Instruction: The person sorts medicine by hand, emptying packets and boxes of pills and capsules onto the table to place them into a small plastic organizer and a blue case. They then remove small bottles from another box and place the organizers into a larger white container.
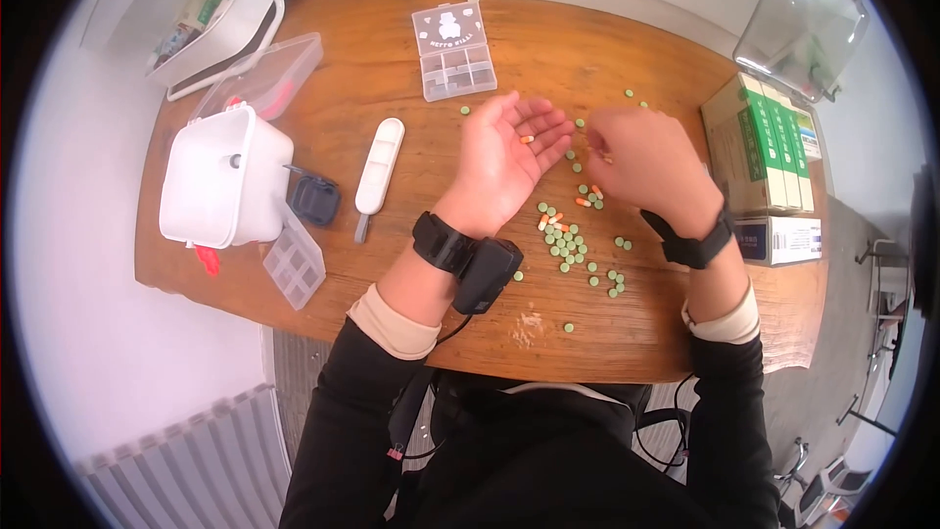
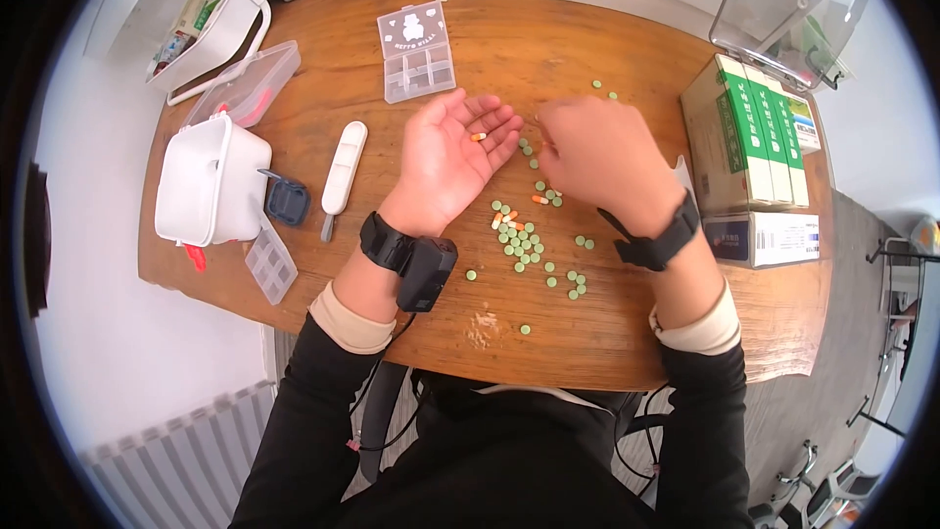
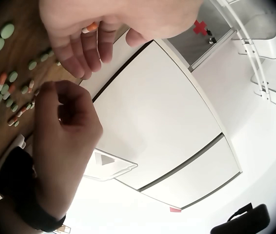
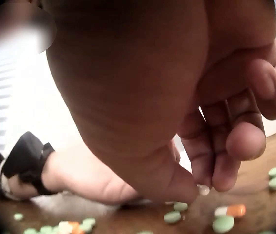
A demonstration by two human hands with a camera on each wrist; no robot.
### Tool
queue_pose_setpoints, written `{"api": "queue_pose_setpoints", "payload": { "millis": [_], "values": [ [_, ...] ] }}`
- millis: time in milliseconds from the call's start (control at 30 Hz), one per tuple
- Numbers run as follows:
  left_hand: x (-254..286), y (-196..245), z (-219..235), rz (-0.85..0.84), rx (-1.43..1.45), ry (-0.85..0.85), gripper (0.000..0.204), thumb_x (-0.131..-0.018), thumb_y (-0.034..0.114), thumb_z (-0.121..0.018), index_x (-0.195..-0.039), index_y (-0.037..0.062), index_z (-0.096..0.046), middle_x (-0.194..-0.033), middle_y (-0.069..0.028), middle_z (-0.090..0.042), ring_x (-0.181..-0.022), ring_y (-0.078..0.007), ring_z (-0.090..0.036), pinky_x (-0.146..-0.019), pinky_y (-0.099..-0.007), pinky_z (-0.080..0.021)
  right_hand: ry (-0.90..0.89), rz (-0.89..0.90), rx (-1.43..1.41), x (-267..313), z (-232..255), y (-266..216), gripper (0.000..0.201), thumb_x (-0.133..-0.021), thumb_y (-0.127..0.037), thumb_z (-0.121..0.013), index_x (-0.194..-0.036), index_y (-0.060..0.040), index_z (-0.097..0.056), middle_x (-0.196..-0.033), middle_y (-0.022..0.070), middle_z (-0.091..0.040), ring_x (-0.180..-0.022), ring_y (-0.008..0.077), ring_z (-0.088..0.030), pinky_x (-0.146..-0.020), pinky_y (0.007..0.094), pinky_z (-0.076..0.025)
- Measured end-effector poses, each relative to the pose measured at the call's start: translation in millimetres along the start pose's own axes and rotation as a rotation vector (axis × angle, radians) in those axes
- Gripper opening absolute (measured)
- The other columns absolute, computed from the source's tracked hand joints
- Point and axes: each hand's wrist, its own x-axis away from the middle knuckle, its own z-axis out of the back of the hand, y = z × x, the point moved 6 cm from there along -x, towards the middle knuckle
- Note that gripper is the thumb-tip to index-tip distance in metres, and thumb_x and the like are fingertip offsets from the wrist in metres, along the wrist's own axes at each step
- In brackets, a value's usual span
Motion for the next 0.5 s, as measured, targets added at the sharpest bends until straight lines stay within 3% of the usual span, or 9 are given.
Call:
{"api": "queue_pose_setpoints", "payload": {
  "millis": [67, 167, 267, 333, 433, 500],
  "values": [
    [0, -4, 0, 0.024, -0.018, -0.030, 0.039, -0.103, 0.034, -0.050, -0.113, -0.0035, -0.059, -0.115, -0.0178, -0.064, -0.112, -0.0309, -0.061, -0.102, -0.0421, -0.051, 0.003, -0.031, -0.148, 4, 14, 3, 0.011, -0.079, -0.013, -0.067, -0.085, -0.0045, -0.069, -0.078, 0.0126, -0.071, -0.074, 0.0336, -0.069, -0.065, 0.0434, -0.056],
    [2, -9, -13, 0.079, -0.050, -0.138, 0.042, -0.105, 0.034, -0.047, -0.115, -0.0048, -0.057, -0.116, -0.0176, -0.064, -0.111, -0.0301, -0.062, -0.102, -0.0429, -0.050, 0.130, 0.089, -0.354, 6, 34, -15, 0.011, -0.081, -0.013, -0.067, -0.089, -0.0061, -0.072, -0.073, 0.0115, -0.070, -0.069, 0.0330, -0.069, -0.063, 0.0417, -0.055],
    [9, -15, -24, 0.120, -0.056, -0.182, 0.042, -0.106, 0.034, -0.047, -0.116, -0.0058, -0.058, -0.114, -0.0174, -0.064, -0.109, -0.0297, -0.063, -0.102, -0.0442, -0.051, 0.200, 0.138, -0.291, 6, 25, -18, 0.012, -0.084, -0.011, -0.066, -0.092, -0.0077, -0.074, -0.071, 0.0122, -0.070, -0.068, 0.0325, -0.070, -0.062, 0.0398, -0.055],
    [7, -19, -22, 0.139, -0.028, -0.186, 0.041, -0.105, 0.033, -0.050, -0.113, -0.0061, -0.060, -0.109, -0.0180, -0.064, -0.107, -0.0311, -0.065, -0.100, -0.0463, -0.053, 0.148, 0.089, -0.304, 6, 31, -8, 0.013, -0.084, -0.010, -0.066, -0.095, -0.0084, -0.074, -0.072, 0.0122, -0.070, -0.067, 0.0322, -0.069, -0.062, 0.0399, -0.055],
    [7, -13, -12, 0.128, -0.093, -0.078, 0.036, -0.106, 0.030, -0.049, -0.112, -0.0036, -0.060, -0.106, -0.0125, -0.065, -0.097, -0.0250, -0.064, -0.089, -0.0374, -0.055, 0.144, 0.014, -0.292, 10, 52, 6, 0.013, -0.085, -0.010, -0.066, -0.096, -0.0087, -0.073, -0.074, 0.0124, -0.070, -0.069, 0.0323, -0.069, -0.062, 0.0411, -0.054],
    [-5, -9, 5, 0.150, -0.018, -0.207, 0.033, -0.105, 0.028, -0.051, -0.109, -0.0023, -0.060, -0.099, -0.0102, -0.063, -0.089, -0.0225, -0.062, -0.082, -0.0341, -0.054, 0.130, -0.026, -0.242, 14, 53, 15, 0.011, -0.085, -0.011, -0.067, -0.094, -0.0084, -0.073, -0.075, 0.0126, -0.070, -0.071, 0.0326, -0.069, -0.063, 0.0424, -0.053]
  ]
}}
